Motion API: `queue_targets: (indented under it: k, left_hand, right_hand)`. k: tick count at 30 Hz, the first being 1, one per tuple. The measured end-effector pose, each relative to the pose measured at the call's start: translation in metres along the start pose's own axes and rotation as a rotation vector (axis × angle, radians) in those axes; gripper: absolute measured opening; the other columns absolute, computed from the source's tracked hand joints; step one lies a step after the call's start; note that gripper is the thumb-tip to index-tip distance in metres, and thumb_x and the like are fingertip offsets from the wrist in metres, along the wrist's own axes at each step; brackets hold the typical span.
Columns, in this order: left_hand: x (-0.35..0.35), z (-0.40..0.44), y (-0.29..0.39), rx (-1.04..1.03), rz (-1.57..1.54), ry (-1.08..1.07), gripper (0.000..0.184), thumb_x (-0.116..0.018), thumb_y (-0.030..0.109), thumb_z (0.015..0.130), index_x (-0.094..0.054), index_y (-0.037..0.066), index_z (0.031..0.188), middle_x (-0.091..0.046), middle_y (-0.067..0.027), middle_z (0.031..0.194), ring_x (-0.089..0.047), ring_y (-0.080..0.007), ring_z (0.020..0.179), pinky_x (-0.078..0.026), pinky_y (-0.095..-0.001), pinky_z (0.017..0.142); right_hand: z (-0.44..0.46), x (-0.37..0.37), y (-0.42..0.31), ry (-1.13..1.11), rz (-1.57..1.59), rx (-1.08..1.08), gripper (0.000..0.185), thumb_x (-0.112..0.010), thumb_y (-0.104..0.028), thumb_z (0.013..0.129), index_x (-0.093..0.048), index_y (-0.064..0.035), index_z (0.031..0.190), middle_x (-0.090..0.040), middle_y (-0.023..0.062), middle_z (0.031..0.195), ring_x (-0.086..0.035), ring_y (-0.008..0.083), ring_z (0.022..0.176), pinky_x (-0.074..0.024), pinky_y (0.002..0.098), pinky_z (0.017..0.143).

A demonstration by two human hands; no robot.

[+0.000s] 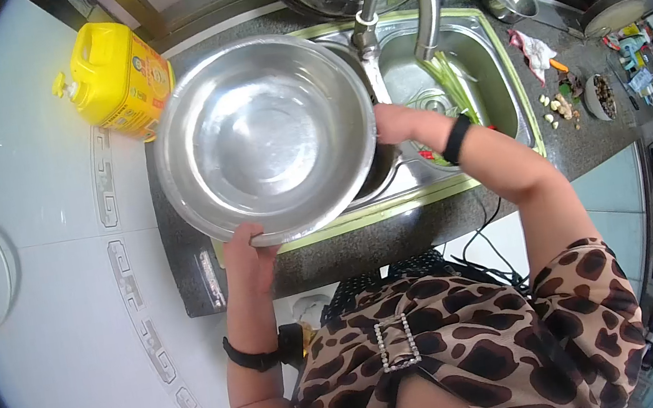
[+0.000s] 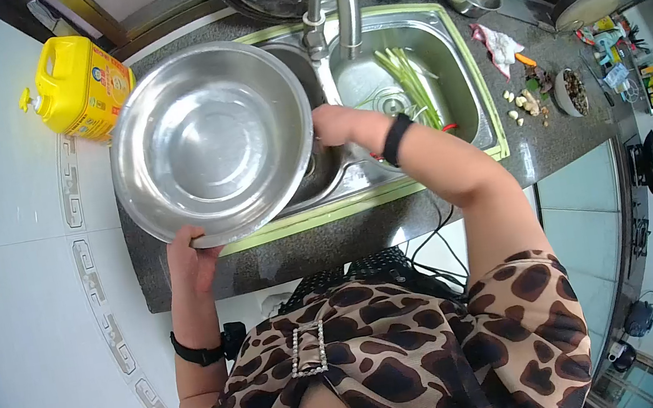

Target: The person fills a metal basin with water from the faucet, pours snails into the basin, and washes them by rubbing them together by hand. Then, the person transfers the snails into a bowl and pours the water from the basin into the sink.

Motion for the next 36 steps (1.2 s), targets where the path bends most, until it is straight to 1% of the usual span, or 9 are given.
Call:
queue_targets:
  k: [7,9,11,15,21,26,31,34,36]
  left_hand:
    - [-0.037,-0.023,-0.057,0.222,0.011,-0.152,0.037,-0.047,0.003,0.073,-0.045,-0.007,0.109,-0.055,-0.0154,0.101,-0.059,-0.0273,0.087,-0.055,-0.0371,0.070]
    - [-0.045,-0.034,-0.072,0.232,0.015,-0.095,0.033,-0.049,0.004,0.074,-0.049,-0.005,0.106,-0.058,-0.0140,0.096,-0.060,-0.0257,0.081,-0.053,-0.0352,0.066]
    - [-0.053,-0.045,-0.091,0.286,0.038,-0.110,0.043,-0.047,0.003,0.073,-0.041,-0.008,0.114,-0.052,-0.0175,0.108,-0.058,-0.0296,0.094,-0.054,-0.0410,0.079]
    - [-0.070,-0.070,-0.122,0.344,-0.025,-0.138,0.045,-0.047,0.003,0.073,-0.040,-0.008,0.115,-0.051,-0.0179,0.111,-0.056,-0.0304,0.098,-0.050,-0.0435,0.085]
    - [-0.085,-0.089,-0.172,0.350,-0.077,-0.080,0.047,-0.047,0.002,0.072,-0.037,-0.008,0.118,-0.049,-0.0185,0.114,-0.052,-0.0320,0.104,-0.045,-0.0460,0.092]
    - [-0.106,-0.093,-0.187,0.329,-0.127,-0.081,0.047,-0.047,0.002,0.072,-0.037,-0.008,0.117,-0.049,-0.0193,0.115,-0.052,-0.0316,0.104,-0.044,-0.0456,0.093]
    - [-0.116,-0.097,-0.183,0.297,-0.108,-0.145,0.043,-0.047,0.002,0.074,-0.039,-0.009,0.115,-0.050,-0.0191,0.113,-0.054,-0.0308,0.102,-0.046,-0.0452,0.092]
    - [-0.115,-0.097,-0.182,0.315,0.029,-0.210,0.045,-0.053,0.009,0.078,-0.040,-0.007,0.118,-0.051,-0.0178,0.112,-0.054,-0.0287,0.102,-0.046,-0.0437,0.092]
    - [-0.115,-0.091,-0.171,0.268,0.070,-0.214,0.053,-0.059,0.018,0.080,-0.038,-0.005,0.123,-0.052,-0.0151,0.113,-0.055,-0.0260,0.101,-0.047,-0.0403,0.089]
  right_hand:
    - [-0.060,0.135,0.070,0.584,0.136,-0.088,0.028,-0.048,-0.009,0.083,-0.060,-0.0104,0.109,-0.060,0.0189,0.102,-0.057,0.0327,0.096,-0.0454,0.0376,0.084]
    - [-0.038,0.143,0.077,0.573,0.157,0.007,0.030,-0.045,-0.012,0.087,-0.057,-0.0085,0.114,-0.056,0.0171,0.114,-0.053,0.0286,0.107,-0.0418,0.0337,0.092]
    - [-0.016,0.138,0.073,0.466,0.348,0.105,0.034,-0.046,-0.017,0.089,-0.053,-0.0064,0.120,-0.054,0.0151,0.121,-0.049,0.0269,0.114,-0.0371,0.0314,0.098]
    - [-0.005,0.131,0.077,0.305,0.566,0.090,0.039,-0.045,-0.027,0.090,-0.051,-0.0062,0.123,-0.053,0.0144,0.123,-0.047,0.0265,0.116,-0.0345,0.0310,0.100]
    - [-0.002,0.128,0.072,0.242,0.227,0.240,0.048,-0.037,-0.041,0.091,-0.050,-0.0090,0.124,-0.050,0.0133,0.126,-0.045,0.0296,0.117,-0.0338,0.0335,0.100]
    - [-0.025,0.125,0.070,0.222,0.149,0.392,0.041,-0.045,-0.032,0.089,-0.051,-0.0115,0.124,-0.050,0.0146,0.125,-0.045,0.0311,0.117,-0.0344,0.0353,0.099]
    - [-0.107,0.113,0.087,0.433,0.102,0.155,0.045,-0.054,-0.018,0.083,-0.046,-0.0139,0.127,-0.054,0.0188,0.115,-0.051,0.0335,0.108,-0.0414,0.0382,0.092]
    - [-0.137,0.092,0.103,0.332,0.125,-0.150,0.044,-0.050,-0.013,0.085,-0.044,-0.0158,0.128,-0.055,0.0193,0.115,-0.053,0.0348,0.105,-0.0428,0.0399,0.089]
    - [-0.154,0.084,0.105,0.414,0.135,-0.177,0.045,-0.049,-0.011,0.085,-0.044,-0.0164,0.129,-0.055,0.0198,0.112,-0.054,0.0353,0.102,-0.0433,0.0401,0.088]
Point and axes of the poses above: each hand's wrist, its own z-axis towards the middle knuckle, its own x-axis out of the back of the hand, y = z × x, the point moved 8 cm from there along z, towards the middle knuckle
